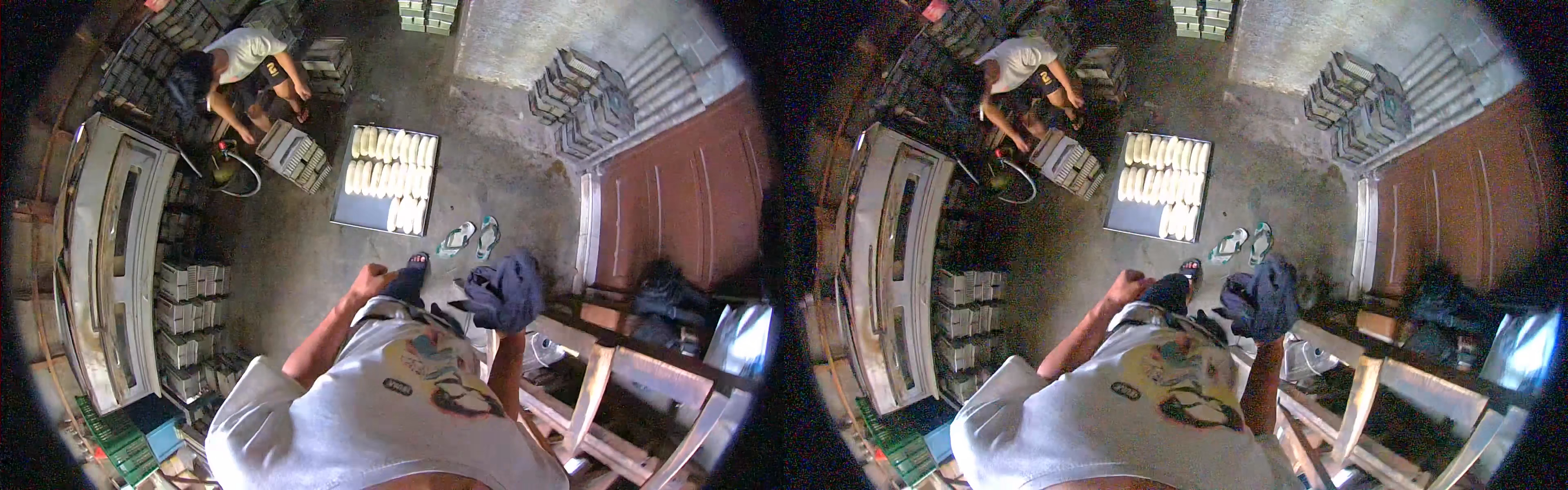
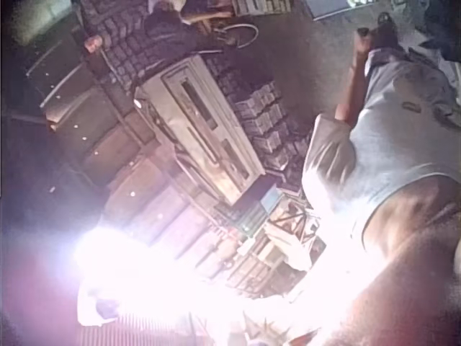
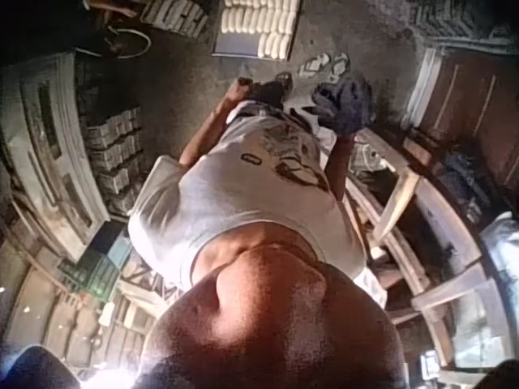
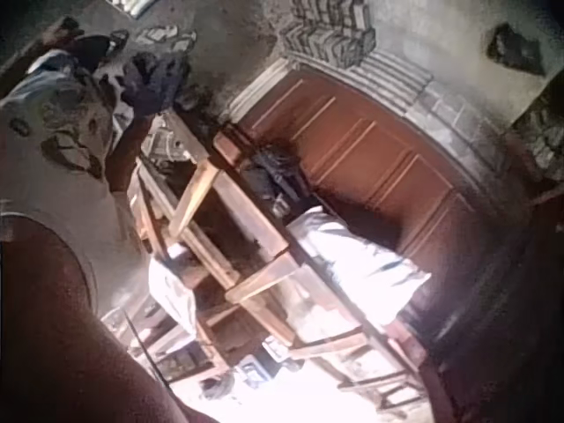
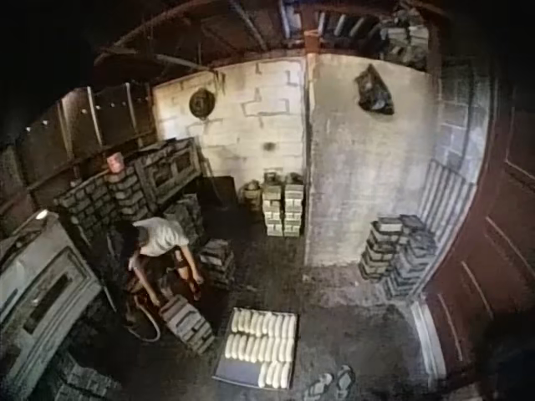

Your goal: The person flattens dough balls with a rolling pin, rolls them into loaves, and places them onto a metal tray. The person then covers the remaining dough with a plastic sheet and transfers the loaves into baking pans.

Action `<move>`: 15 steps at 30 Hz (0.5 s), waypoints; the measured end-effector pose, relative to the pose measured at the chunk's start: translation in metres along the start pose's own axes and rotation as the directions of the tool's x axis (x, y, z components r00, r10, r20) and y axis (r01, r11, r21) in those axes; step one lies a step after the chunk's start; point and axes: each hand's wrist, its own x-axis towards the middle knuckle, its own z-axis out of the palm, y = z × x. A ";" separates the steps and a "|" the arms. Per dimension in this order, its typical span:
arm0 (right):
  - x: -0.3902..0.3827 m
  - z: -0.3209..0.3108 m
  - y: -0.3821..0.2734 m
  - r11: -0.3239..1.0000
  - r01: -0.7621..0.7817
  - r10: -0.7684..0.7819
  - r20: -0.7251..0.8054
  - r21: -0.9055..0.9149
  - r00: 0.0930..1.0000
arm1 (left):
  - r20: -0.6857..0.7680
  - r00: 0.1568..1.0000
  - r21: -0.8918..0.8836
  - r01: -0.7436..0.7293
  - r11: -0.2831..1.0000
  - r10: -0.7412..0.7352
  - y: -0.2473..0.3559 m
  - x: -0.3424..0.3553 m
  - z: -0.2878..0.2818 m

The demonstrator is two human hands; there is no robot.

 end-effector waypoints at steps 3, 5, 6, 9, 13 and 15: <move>0.047 0.011 -0.044 0.999 0.021 -0.024 -0.056 -0.048 0.998 | 0.021 0.937 0.063 -0.348 0.935 0.347 0.028 0.076 0.010; 0.074 0.012 -0.071 0.998 0.026 -0.031 -0.077 -0.063 0.997 | 0.048 0.956 0.197 -0.294 0.935 0.291 0.064 0.115 0.013; 0.077 0.003 -0.084 0.996 0.056 -0.064 -0.127 -0.069 0.990 | 0.110 0.941 0.098 -0.331 0.939 0.320 0.104 0.127 0.019; 0.124 0.005 -0.115 0.996 0.049 -0.060 -0.152 -0.078 0.986 | 0.069 0.945 -0.002 -0.320 0.948 0.319 0.167 0.166 0.001; 0.184 -0.010 -0.162 0.993 0.074 -0.095 -0.234 -0.095 0.968 | -0.029 0.974 -0.156 -0.227 0.961 0.225 0.164 0.286 0.013; 0.245 -0.006 -0.182 0.994 0.023 -0.045 -0.207 -0.109 0.977 | -0.185 0.967 0.151 -0.147 0.977 0.174 0.094 0.342 0.005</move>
